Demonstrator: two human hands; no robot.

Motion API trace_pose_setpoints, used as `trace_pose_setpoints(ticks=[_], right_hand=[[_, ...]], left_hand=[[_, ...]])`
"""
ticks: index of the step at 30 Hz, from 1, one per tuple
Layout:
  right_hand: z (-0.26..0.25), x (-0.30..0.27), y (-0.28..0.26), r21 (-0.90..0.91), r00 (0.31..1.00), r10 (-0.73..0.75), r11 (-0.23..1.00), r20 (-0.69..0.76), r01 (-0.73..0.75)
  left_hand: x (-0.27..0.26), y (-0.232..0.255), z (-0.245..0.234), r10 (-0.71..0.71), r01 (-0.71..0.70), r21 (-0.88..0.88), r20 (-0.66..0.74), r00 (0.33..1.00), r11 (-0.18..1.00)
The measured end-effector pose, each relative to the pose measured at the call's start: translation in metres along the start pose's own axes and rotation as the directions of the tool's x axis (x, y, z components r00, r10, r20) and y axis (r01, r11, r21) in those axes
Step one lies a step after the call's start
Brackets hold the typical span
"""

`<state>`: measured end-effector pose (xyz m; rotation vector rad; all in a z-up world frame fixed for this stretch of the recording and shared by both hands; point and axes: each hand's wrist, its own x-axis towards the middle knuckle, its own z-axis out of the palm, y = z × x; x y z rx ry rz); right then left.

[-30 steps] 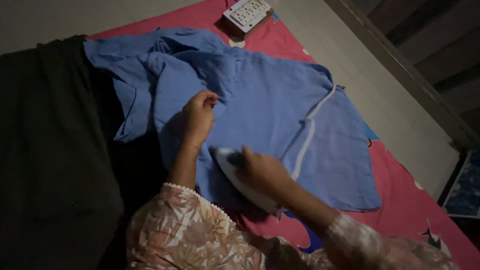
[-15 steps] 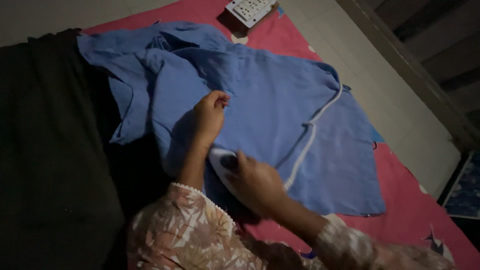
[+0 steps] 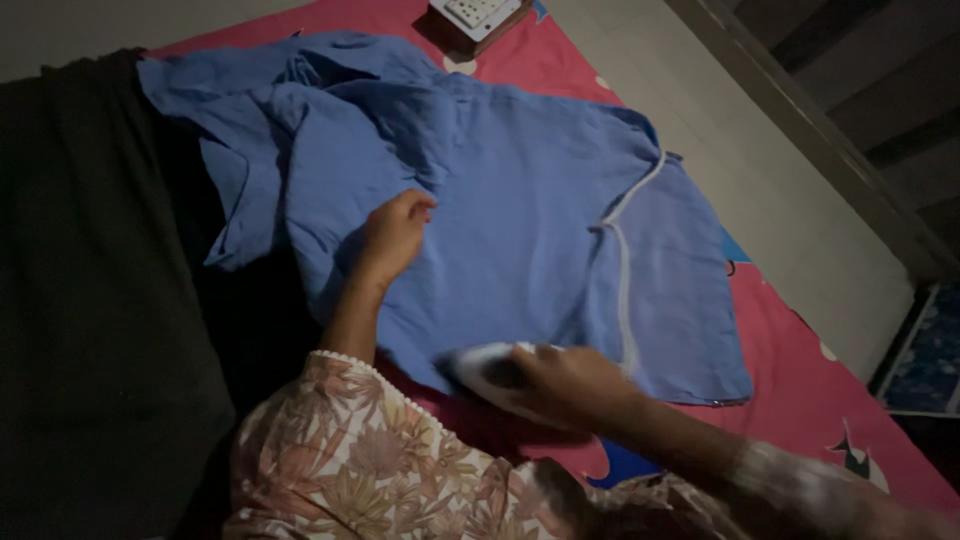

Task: The person irons a blue dress laid out on a pink patterned mat on the floor. They use a white electric iron to smooth the fabric, adjusting the dress with their hands and moving the iron across different sections.

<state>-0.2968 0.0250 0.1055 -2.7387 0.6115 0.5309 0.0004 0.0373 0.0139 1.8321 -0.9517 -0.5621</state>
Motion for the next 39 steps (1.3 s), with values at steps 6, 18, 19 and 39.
trace_pose_setpoints(ticks=[6,18,19,39], right_hand=[[0.010,-0.042,0.043,-0.105,1.000,-0.018,0.994,0.009,0.019],[-0.016,0.074,-0.059,0.062,0.908,-0.108,0.988,-0.406,0.145],[-0.022,0.080,-0.064,0.069,0.921,-0.096,0.989,-0.378,0.131],[-0.034,0.068,-0.037,0.130,0.953,0.181,0.980,-0.244,-0.153]], left_hand=[[0.008,0.026,0.004,-0.009,0.006,0.106,0.028,1.000,0.994],[0.015,0.010,0.010,0.016,-0.016,0.005,0.024,1.000,1.000],[0.013,0.005,0.007,0.018,-0.017,-0.017,0.037,0.999,1.000],[0.024,0.012,0.007,0.067,-0.082,-0.066,-0.205,0.976,0.994]])
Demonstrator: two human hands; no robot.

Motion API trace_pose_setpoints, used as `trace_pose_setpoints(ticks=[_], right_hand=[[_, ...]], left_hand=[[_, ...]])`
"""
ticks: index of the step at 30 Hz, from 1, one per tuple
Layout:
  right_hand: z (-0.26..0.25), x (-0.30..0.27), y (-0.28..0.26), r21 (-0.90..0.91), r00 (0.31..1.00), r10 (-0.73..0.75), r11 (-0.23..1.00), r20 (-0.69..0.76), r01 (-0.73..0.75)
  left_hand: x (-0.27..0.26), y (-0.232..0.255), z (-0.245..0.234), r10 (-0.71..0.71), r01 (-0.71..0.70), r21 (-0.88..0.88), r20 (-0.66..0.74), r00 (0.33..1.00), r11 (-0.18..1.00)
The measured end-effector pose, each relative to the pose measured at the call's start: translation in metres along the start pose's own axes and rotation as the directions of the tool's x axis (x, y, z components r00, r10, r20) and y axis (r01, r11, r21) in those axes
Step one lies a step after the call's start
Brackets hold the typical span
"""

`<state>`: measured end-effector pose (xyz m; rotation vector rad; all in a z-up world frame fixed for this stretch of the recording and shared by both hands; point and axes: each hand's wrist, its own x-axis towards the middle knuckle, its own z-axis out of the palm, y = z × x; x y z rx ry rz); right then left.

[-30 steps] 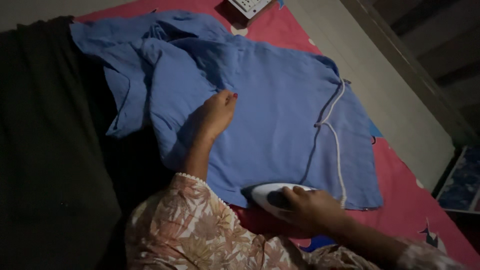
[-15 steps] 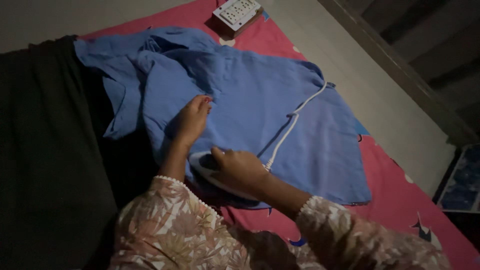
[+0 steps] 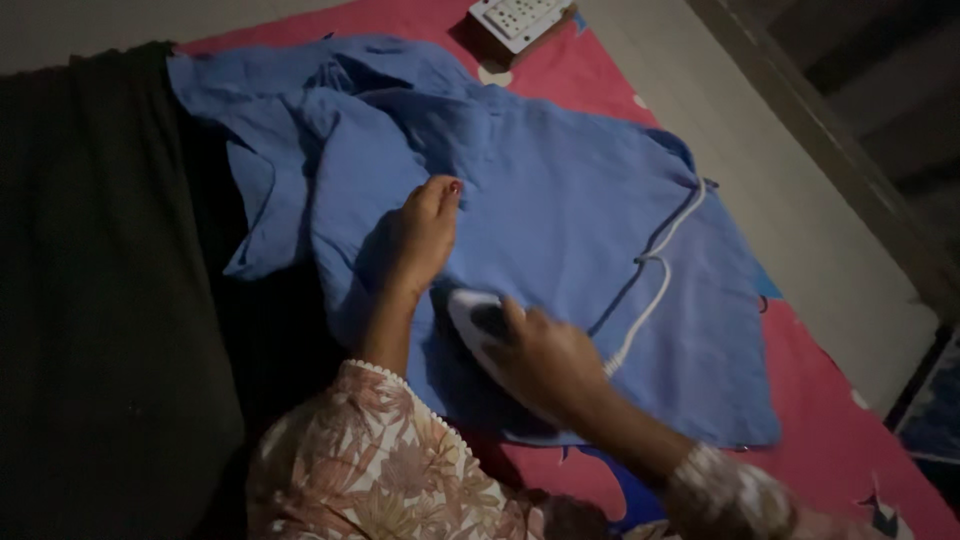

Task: The person irons a blue dress laid out on a pink patterned mat on the floor. They use a white electric iron to smooth the fabric, adjusting the dress with their hands and moving the iron across different sections.

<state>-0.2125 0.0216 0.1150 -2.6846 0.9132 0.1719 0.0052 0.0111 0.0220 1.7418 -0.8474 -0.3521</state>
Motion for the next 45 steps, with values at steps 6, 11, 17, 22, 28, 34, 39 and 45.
trace_pose_setpoints(ticks=[6,11,17,22,28,34,39,45], right_hand=[[0.008,0.109,-0.022,0.043,0.976,-0.124,0.990,-0.178,0.133],[0.011,0.115,-0.017,0.069,0.959,-0.190,0.976,-0.209,0.208],[0.001,0.016,-0.011,0.050,0.978,-0.207,0.977,-0.004,0.207],[-0.002,-0.067,0.012,-0.023,0.957,-0.116,0.992,0.265,0.127],[-0.016,-0.058,0.049,-0.011,0.975,0.122,0.993,0.189,-0.122],[-0.025,0.054,0.066,0.053,0.983,0.174,0.984,-0.059,-0.171],[-0.024,0.160,0.071,0.058,0.964,0.120,0.992,-0.237,-0.109],[-0.028,0.222,0.076,0.069,0.966,0.121,0.992,-0.230,-0.108]], left_hand=[[0.012,-0.019,-0.008,0.017,-0.017,0.003,-0.044,0.999,1.000],[0.010,-0.024,-0.015,0.063,-0.064,-0.013,-0.083,0.995,0.998],[-0.014,0.013,-0.023,-0.043,0.045,0.091,-0.017,0.999,0.995],[-0.021,0.018,-0.017,0.101,-0.092,0.147,-0.049,0.994,0.985],[-0.021,-0.003,0.015,0.282,-0.272,0.179,-0.036,0.959,0.946],[-0.024,-0.016,0.024,-0.172,-0.131,0.651,0.380,0.909,0.748],[0.000,-0.008,0.001,-0.238,0.098,0.668,0.121,0.964,0.737],[0.012,0.011,-0.033,-0.400,0.328,0.603,-0.015,0.916,0.727]])
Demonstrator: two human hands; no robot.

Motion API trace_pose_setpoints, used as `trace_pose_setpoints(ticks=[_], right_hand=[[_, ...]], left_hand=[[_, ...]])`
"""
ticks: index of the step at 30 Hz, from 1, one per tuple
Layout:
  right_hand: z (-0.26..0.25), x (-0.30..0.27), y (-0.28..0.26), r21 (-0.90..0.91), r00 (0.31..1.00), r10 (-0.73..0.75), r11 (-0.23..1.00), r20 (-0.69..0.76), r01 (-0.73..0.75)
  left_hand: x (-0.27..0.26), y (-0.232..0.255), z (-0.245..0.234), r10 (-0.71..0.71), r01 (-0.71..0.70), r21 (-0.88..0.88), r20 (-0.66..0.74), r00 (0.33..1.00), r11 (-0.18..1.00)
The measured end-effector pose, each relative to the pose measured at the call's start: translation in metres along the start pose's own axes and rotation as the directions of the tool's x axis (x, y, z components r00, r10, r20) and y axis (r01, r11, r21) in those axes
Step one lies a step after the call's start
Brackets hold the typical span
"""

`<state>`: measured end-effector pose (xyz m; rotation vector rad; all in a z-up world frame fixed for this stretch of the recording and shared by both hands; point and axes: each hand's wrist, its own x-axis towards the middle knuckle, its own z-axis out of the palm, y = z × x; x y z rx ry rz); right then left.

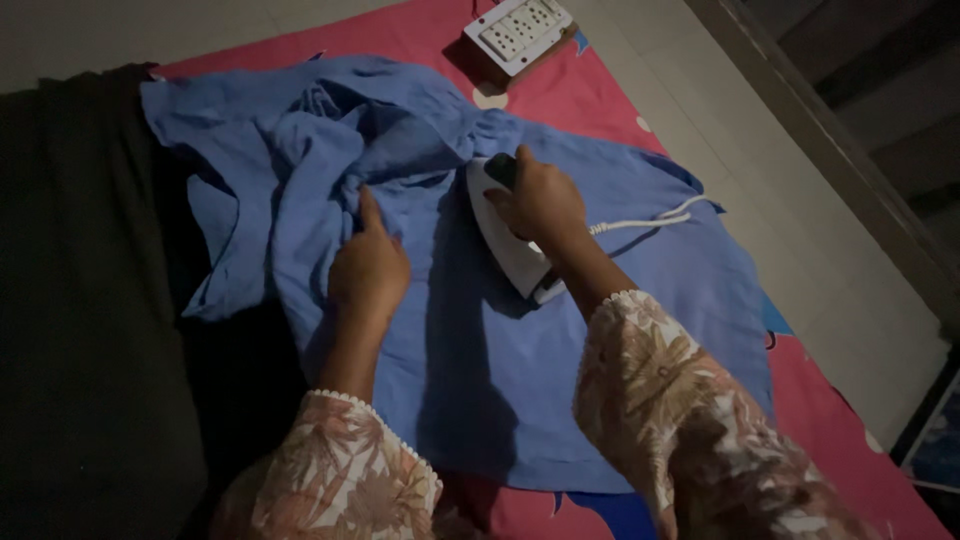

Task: The person irons a blue dress laid out on a pink patterned mat on the floor. They use a white electric iron to smooth the fabric, adjusting the dress with their hands and moving the iron across different sections.

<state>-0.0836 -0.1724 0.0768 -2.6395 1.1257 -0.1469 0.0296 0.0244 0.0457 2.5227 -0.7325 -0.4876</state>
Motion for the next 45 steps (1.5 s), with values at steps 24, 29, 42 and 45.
trace_pose_setpoints(ticks=[24,29,42,45], right_hand=[[0.010,-0.089,-0.053,-0.016,1.000,-0.012,1.000,0.004,0.012],[0.028,-0.002,-0.071,-0.045,0.996,-0.060,0.997,-0.067,0.057],[0.029,-0.047,-0.051,0.029,0.978,-0.166,0.986,0.129,0.164],[0.012,-0.112,-0.050,0.048,0.958,-0.233,0.973,0.169,0.228]], left_hand=[[-0.003,-0.006,0.007,0.073,-0.084,-0.117,-0.094,0.993,0.990],[0.002,0.001,0.007,0.016,-0.015,-0.198,0.004,1.000,0.980],[-0.007,0.000,0.004,0.041,-0.039,-0.191,0.007,0.999,0.981],[-0.008,-0.005,0.015,0.106,-0.116,-0.201,-0.060,0.993,0.973]])
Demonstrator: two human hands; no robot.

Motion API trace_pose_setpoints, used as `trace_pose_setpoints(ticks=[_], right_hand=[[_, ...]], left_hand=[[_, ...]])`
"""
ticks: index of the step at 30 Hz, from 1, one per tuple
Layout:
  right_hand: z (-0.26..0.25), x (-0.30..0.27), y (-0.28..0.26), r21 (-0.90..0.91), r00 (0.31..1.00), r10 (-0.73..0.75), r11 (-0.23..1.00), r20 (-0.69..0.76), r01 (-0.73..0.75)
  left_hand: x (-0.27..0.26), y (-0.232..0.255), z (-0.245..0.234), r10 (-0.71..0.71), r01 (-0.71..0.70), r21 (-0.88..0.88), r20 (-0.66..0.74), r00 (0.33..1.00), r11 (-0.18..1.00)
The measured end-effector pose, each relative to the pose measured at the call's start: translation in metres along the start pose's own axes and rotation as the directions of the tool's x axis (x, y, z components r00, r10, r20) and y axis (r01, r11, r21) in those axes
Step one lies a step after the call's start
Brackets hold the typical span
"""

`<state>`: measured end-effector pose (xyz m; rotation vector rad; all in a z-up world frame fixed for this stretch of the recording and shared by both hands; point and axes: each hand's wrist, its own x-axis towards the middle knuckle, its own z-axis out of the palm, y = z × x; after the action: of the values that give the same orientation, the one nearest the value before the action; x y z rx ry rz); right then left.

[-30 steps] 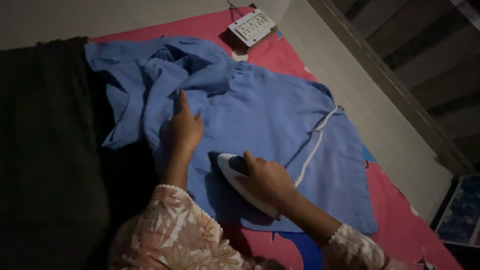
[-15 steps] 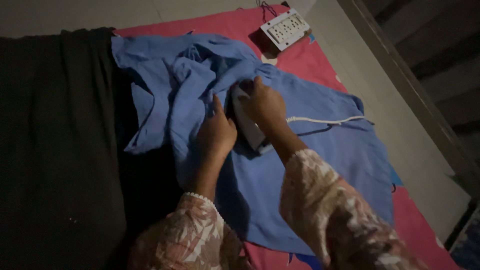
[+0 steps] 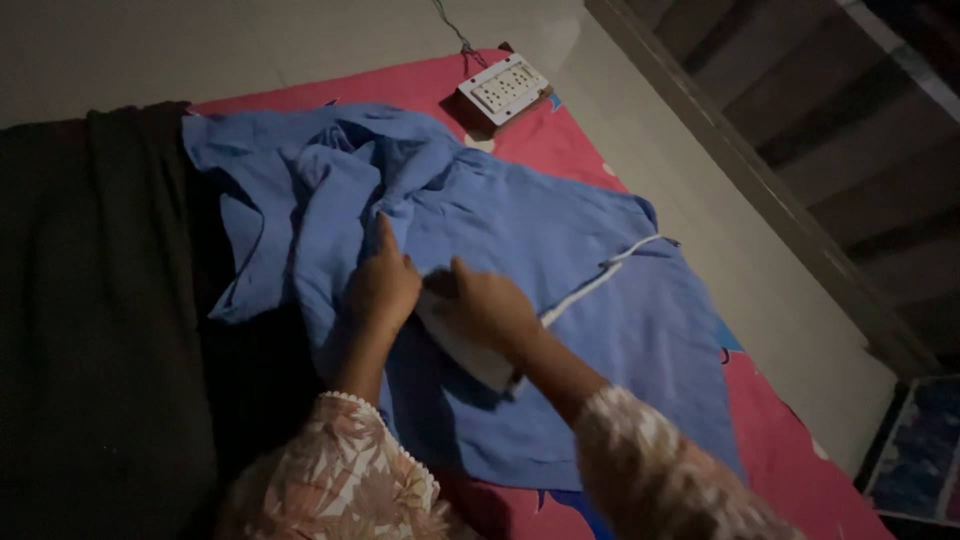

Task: The person irons a blue dress laid out on a pink patterned mat on the floor. They use a white electric iron to smooth the fabric, adjusting the dress with their hands and moving the iron across different sections.

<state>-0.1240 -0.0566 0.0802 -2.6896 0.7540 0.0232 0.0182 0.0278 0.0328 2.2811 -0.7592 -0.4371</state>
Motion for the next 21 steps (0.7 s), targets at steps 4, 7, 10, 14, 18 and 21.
trace_pose_setpoints(ticks=[4,7,10,14,18,21], right_hand=[[-0.016,-0.063,-0.020,-0.023,0.995,0.047,0.999,0.093,-0.045],[-0.015,-0.069,-0.025,-0.039,0.996,0.088,0.995,0.017,-0.087],[-0.013,-0.037,-0.019,-0.005,0.987,0.138,0.990,-0.079,-0.139],[-0.004,0.039,-0.013,0.026,0.960,0.210,0.978,-0.184,-0.209],[-0.005,0.122,0.005,-0.045,0.961,0.119,0.990,-0.248,-0.134],[-0.009,0.164,0.017,-0.072,0.964,0.107,0.989,-0.241,-0.128]], left_hand=[[-0.003,-0.005,0.006,-0.034,0.030,0.097,0.044,0.998,0.995],[-0.004,-0.003,0.004,0.027,-0.027,0.064,-0.003,1.000,0.998],[-0.003,0.007,-0.003,-0.046,0.043,0.031,0.080,0.996,0.999],[0.001,0.019,-0.009,-0.097,0.095,0.030,0.083,0.992,0.995],[0.008,0.022,-0.009,-0.130,0.131,0.003,0.090,0.987,0.991],[0.006,0.018,-0.010,-0.136,0.138,-0.005,0.107,0.985,0.990]])
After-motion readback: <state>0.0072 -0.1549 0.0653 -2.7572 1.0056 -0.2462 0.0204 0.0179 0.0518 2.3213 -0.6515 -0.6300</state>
